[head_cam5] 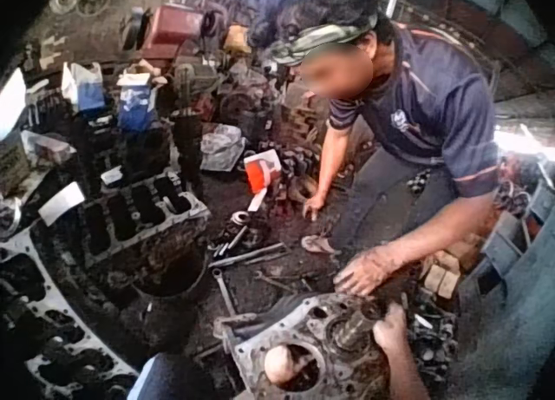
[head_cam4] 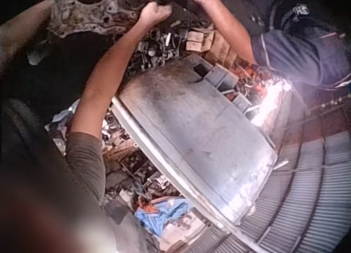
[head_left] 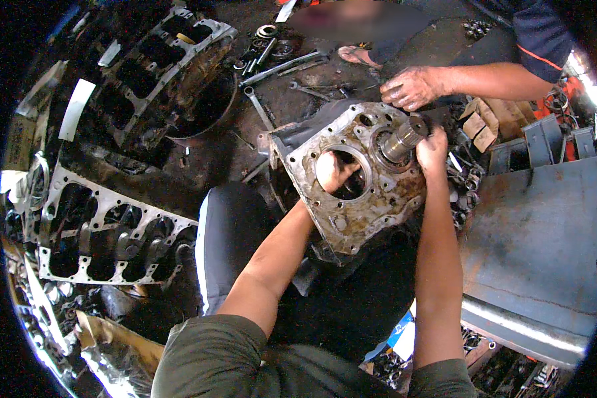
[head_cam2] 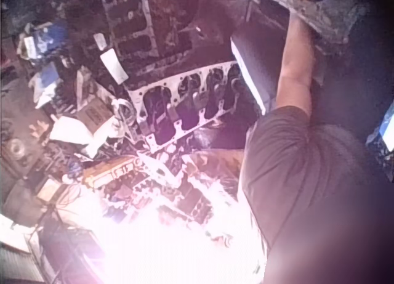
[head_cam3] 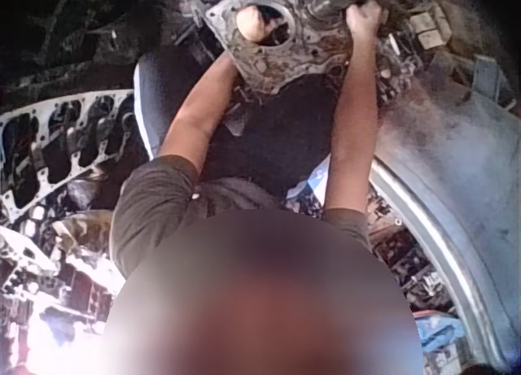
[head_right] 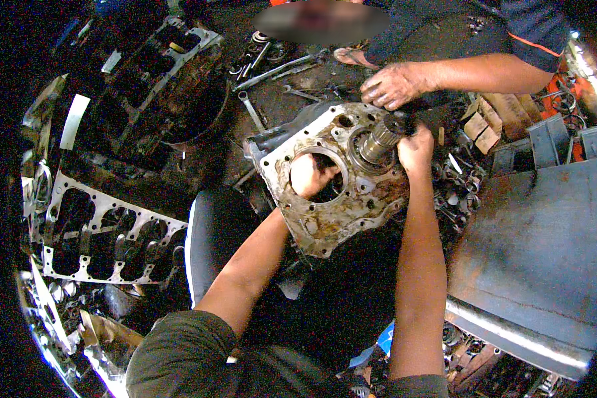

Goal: The person assists a coworker in disassembling a gearbox casing. They hold the casing steady while the coworker uses a hammer and punch to remove a shaft, then they lift and rotate the casing to extract internal gears and shafts by hand.

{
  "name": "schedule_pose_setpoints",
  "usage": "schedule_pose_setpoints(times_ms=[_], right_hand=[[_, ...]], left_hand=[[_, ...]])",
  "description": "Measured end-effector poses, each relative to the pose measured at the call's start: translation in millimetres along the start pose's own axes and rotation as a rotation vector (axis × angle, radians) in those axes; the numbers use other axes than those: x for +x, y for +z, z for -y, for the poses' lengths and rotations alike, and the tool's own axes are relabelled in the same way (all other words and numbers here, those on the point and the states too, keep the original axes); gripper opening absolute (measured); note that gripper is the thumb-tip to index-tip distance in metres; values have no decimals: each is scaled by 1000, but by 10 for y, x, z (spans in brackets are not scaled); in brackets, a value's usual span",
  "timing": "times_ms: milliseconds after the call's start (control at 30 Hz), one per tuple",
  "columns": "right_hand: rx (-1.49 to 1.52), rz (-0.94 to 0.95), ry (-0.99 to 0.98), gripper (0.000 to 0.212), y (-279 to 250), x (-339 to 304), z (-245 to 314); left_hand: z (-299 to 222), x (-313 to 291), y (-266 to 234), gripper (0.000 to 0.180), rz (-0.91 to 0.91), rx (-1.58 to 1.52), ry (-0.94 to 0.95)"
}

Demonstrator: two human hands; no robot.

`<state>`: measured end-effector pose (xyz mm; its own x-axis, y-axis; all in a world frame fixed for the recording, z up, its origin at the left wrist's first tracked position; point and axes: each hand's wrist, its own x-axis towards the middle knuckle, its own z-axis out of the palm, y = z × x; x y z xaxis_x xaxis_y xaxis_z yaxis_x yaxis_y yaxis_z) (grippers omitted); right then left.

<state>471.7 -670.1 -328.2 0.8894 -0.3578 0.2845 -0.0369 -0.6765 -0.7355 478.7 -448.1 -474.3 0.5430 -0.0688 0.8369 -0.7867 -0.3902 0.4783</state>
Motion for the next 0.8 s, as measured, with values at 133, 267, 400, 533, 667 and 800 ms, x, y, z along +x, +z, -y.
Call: schedule_pose_setpoints(times_ms=[133, 267, 400, 533, 667, 800], right_hand=[[218, -13, 23, 36, -8, -17, 81], [78, 30, 33, 41, -34, -13, 130], [-26, -28, 146, 37, -24, -28, 66], [-132, -78, -86, 23, -6, -14, -116], [-57, -94, -117, 20, 26, 14, -254], [16, -88, -88, 19, 41, -39, -202]], left_hand=[[24, -23, -5, 72, -65, -76, 113], [-116, 46, -96, 52, 89, -192, -176], [-319, 253, -234, 36, 174, -110, -444], [-509, 399, -363, 34, 167, -355, -719], [-532, 442, -331, 39, 115, -454, -1360], [-436, 394, -377, 37, 147, -604, -1268]])
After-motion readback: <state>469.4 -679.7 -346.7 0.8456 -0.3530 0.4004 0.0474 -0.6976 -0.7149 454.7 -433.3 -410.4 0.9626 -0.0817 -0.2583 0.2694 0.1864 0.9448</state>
